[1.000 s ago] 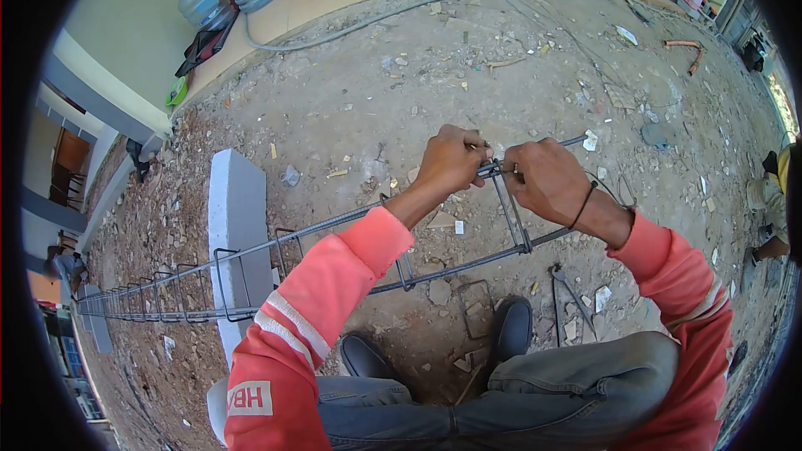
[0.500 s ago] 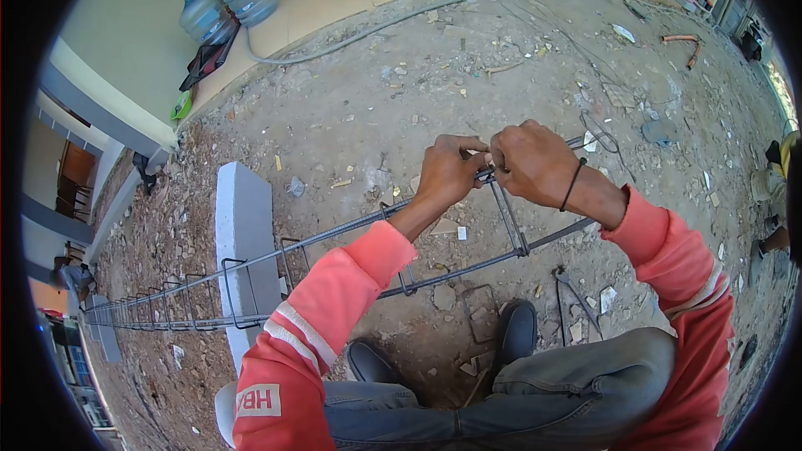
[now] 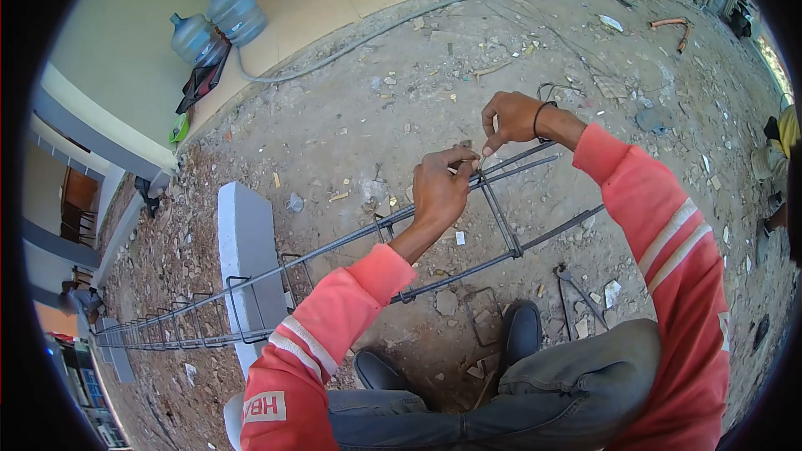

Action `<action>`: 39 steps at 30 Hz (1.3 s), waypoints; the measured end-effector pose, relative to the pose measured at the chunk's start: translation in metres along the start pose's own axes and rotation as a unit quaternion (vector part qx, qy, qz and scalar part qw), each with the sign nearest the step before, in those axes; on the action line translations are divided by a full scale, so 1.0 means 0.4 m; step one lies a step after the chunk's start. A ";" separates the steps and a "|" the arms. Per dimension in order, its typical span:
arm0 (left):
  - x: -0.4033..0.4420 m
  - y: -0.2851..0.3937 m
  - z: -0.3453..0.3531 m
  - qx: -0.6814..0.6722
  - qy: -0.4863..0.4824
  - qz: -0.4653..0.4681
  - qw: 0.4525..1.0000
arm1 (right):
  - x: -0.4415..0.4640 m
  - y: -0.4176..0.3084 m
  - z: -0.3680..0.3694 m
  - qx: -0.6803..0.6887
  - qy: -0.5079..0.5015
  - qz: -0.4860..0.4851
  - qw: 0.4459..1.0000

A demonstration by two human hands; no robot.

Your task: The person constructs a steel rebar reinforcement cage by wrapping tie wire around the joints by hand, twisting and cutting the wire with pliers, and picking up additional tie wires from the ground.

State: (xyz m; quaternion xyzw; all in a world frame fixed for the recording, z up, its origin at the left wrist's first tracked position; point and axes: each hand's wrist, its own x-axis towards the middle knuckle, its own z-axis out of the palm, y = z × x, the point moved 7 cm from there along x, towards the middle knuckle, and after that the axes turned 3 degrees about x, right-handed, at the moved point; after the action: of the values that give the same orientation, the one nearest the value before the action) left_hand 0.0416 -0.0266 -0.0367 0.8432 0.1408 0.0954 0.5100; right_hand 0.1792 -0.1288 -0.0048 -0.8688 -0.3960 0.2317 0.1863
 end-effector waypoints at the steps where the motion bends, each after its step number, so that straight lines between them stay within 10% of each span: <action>1: -0.002 0.001 0.005 -0.008 -0.010 0.003 1.000 | 0.008 0.020 0.027 0.036 -0.084 0.054 0.994; 9: 0.010 0.049 0.000 0.062 -0.017 0.173 0.983 | 0.002 0.046 0.026 0.216 -0.197 0.012 0.956; 19: 0.009 0.057 0.034 -0.041 -0.207 0.121 0.970 | -0.012 0.090 0.124 0.093 -0.337 0.192 0.917; 24: 0.010 0.055 0.039 -0.045 -0.212 0.124 0.968 | -0.058 0.053 -0.117 0.019 -0.026 0.086 0.996; 34: 0.012 0.047 0.040 -0.037 -0.196 0.068 0.978 | -0.363 0.203 -0.102 -0.106 -0.107 0.223 0.963; 39: 0.014 0.040 0.046 -0.055 -0.188 0.046 0.979 | -0.360 0.094 0.071 -0.129 -0.005 -0.006 0.992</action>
State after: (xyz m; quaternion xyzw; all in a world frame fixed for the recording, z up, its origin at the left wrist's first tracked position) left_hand 0.0548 -0.0470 -0.0309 0.8221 -0.0024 -0.0340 0.5684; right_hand 0.1029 -0.2595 -0.0104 -0.8822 -0.4285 0.1816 0.0722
